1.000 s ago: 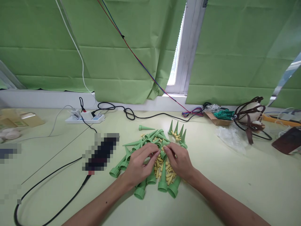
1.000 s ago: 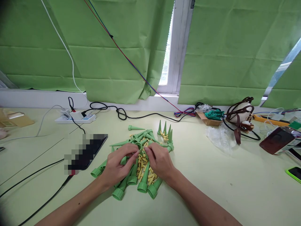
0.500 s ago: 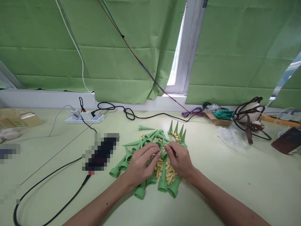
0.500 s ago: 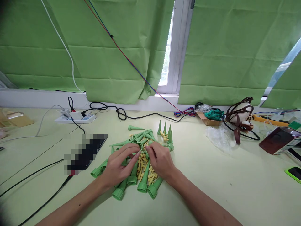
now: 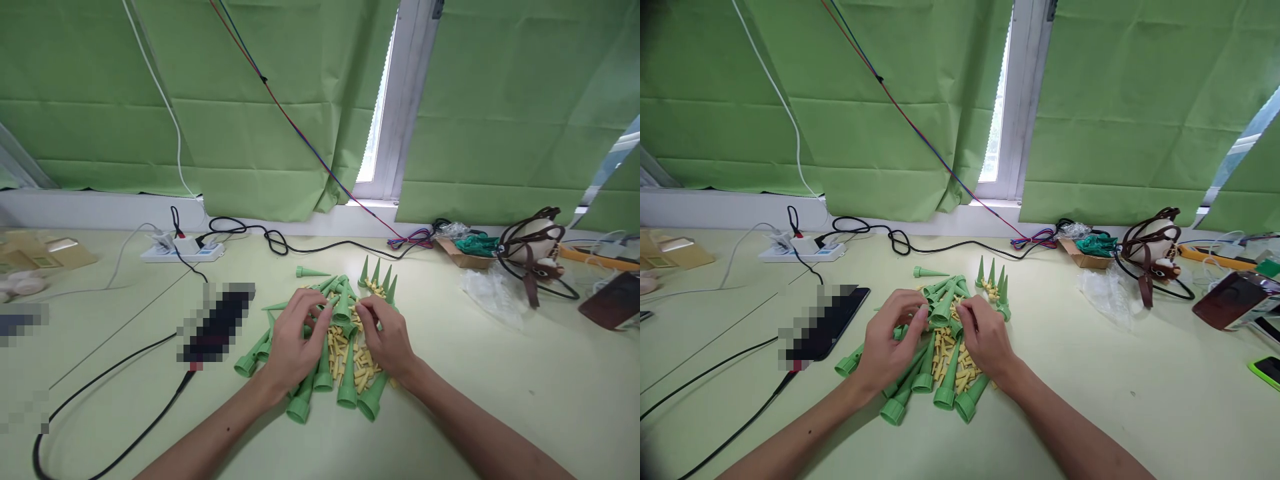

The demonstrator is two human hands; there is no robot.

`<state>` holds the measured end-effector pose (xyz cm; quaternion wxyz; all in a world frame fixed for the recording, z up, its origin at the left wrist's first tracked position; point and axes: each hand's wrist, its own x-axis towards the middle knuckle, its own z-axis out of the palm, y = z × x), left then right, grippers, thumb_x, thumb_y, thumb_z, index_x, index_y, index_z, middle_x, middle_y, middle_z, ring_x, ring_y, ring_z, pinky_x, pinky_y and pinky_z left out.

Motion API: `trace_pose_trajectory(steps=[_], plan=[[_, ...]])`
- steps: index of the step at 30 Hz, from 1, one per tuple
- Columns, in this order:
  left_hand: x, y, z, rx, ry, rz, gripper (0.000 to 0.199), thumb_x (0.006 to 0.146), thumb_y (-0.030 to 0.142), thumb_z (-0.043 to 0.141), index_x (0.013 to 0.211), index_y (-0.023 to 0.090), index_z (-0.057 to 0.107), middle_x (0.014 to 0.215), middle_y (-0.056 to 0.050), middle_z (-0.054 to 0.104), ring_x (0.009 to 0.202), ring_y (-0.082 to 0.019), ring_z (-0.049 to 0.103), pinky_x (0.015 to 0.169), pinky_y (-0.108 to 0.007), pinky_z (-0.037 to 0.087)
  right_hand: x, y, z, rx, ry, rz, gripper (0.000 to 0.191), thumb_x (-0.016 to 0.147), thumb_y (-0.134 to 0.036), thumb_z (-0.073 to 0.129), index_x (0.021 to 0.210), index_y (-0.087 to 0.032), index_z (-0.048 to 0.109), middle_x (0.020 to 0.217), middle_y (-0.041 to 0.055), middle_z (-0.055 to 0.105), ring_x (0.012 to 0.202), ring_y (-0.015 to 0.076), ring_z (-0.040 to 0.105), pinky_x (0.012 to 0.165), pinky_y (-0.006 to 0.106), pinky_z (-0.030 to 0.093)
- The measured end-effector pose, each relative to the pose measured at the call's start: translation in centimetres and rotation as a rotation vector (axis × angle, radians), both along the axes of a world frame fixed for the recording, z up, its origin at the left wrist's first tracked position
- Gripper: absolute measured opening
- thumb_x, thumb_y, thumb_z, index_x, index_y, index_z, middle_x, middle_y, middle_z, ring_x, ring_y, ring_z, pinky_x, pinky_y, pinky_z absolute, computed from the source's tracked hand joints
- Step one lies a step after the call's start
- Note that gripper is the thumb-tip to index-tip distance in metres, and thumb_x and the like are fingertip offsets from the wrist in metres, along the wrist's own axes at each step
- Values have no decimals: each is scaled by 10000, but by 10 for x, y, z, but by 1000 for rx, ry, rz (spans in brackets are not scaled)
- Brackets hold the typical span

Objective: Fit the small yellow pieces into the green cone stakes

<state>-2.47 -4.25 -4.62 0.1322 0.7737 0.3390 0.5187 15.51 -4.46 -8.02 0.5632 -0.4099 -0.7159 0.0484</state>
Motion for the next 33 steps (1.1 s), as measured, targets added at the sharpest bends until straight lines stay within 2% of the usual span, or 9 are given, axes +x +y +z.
trace_pose_trajectory(steps=[3,5,13,17,21,33], plan=[[1,3,3,-243,23,6,185,982,306,468,892,182,572,826,-16,572,701,-129,557,616,-236,494,0,1,-1,-8,-4,8,150,985,-177,451,856,-191,527,720,-9,522,626,115,470,595,237,371],[2,4,4,-355,41,-19,253,988,365,447,877,183,582,808,-13,582,714,-140,559,615,-236,475,1,1,-1,-12,-10,19,144,986,-174,448,867,-191,527,730,-5,523,633,118,472,598,239,373],[3,3,1,-558,43,-137,307,972,451,457,959,187,613,917,-35,644,704,-141,565,545,-228,409,0,2,-2,-16,-24,70,129,988,-175,447,896,-194,535,773,8,548,668,130,502,615,250,386],[3,5,-2,-558,23,-138,288,953,453,498,1014,196,615,956,-42,641,770,-160,585,564,-229,437,1,3,-3,-30,-25,68,135,989,-183,447,885,-193,534,765,6,550,666,129,503,613,250,386],[3,5,-2,-524,50,-138,253,953,427,507,986,196,604,940,-40,629,820,-172,589,596,-232,461,0,3,-2,-46,-31,67,155,992,-193,439,865,-191,529,745,2,546,646,127,496,602,250,386],[0,4,-1,-310,179,-130,126,951,307,530,994,201,581,938,-33,568,763,-140,562,533,-203,429,0,2,-2,-62,-61,65,168,988,-198,431,845,-193,520,698,-4,536,593,125,482,574,249,375]])
